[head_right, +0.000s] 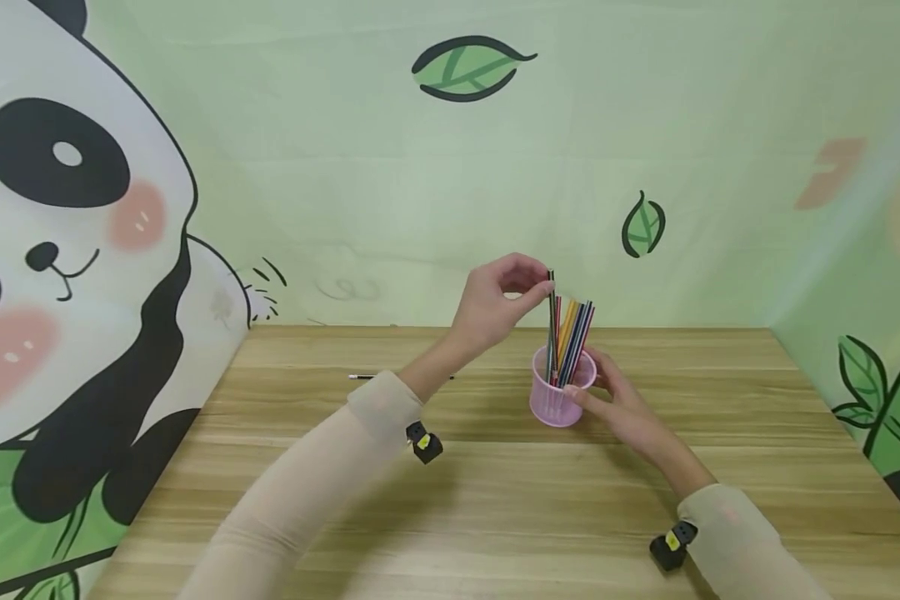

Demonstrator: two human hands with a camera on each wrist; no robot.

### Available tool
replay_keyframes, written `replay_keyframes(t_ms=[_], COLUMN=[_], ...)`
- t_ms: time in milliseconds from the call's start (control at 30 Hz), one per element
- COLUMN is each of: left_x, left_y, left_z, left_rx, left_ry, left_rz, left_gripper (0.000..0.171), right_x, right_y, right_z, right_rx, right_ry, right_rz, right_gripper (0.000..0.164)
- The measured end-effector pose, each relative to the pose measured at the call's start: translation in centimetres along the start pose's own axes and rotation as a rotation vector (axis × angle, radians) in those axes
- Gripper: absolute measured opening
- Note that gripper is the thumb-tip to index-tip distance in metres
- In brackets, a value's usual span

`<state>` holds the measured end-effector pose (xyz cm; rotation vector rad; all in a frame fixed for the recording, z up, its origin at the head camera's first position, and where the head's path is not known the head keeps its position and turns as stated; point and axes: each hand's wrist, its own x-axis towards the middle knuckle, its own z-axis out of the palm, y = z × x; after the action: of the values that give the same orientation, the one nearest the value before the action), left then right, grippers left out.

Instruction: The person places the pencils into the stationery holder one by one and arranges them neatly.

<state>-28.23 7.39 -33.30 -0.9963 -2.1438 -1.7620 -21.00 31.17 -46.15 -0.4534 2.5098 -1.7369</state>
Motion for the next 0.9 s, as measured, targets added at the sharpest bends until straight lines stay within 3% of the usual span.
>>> replay_keyframes(t_ms=[433,900], left_x=[-1.4,-1.0], left_y=[-3.0,-3.6], left_z=[3.0,3.6], left_rx=[0.036,0.073], left_ry=[-0.034,-0.037], left_rz=[-0.038,-0.097], left_gripper=[0.015,0.014], right_x=[-0.1,-0.1], right_y=[0.2,0.0], right_z=[-0.1,0.0], right_rx=[0.003,0.006], right_ry=[0.006,0.004], right_rz=[-0.007,-0.006], right_gripper=[0.073,0.074])
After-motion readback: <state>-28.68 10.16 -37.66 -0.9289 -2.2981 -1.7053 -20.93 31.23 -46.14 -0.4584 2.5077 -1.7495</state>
